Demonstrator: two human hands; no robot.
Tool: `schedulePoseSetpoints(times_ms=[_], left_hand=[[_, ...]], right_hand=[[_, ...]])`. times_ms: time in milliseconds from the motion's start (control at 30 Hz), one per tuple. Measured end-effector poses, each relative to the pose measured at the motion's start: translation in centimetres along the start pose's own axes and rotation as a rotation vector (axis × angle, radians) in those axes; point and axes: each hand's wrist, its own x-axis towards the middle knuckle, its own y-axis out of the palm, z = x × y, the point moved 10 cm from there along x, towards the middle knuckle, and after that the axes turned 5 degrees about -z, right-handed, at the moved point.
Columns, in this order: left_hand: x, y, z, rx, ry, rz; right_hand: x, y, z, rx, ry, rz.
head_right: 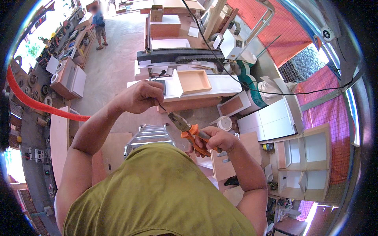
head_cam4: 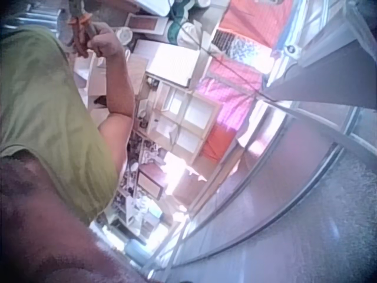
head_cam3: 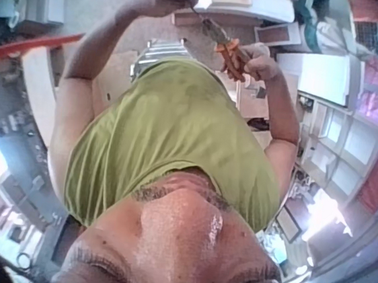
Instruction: The person strips the insulation from a black wire using pliers, then secures the wire to a ceiling-mounted fixture and wraps the connection with black electrical tape.
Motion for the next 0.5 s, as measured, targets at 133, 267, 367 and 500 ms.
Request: schedulePoseSetpoints(times_ms=[133, 267, 367, 500], left_hand=[[-0.1, 0.2, 0.4, 0.01, -0.008, 0.004], [-0.3, 0.9, 1.5, -0.023, -0.065, 0.078], [-1.1, 1.8, 3.6, -0.071, -0.269, 0.087], [-1.5, 2.8, 6.1, -0.202, -0.516, 0.042]], right_hand=[[-0.1, -0.7, -0.4, -0.034, 0.001, -0.041], [-0.5, -1.3, -0.2, -0.223, 0.02, -0.153], [-1.4, -2.2, 3.0, -0.905, -0.051, -0.389], [-4.0, 1.6, 9.9, -1.933, -0.573, -0.775]])
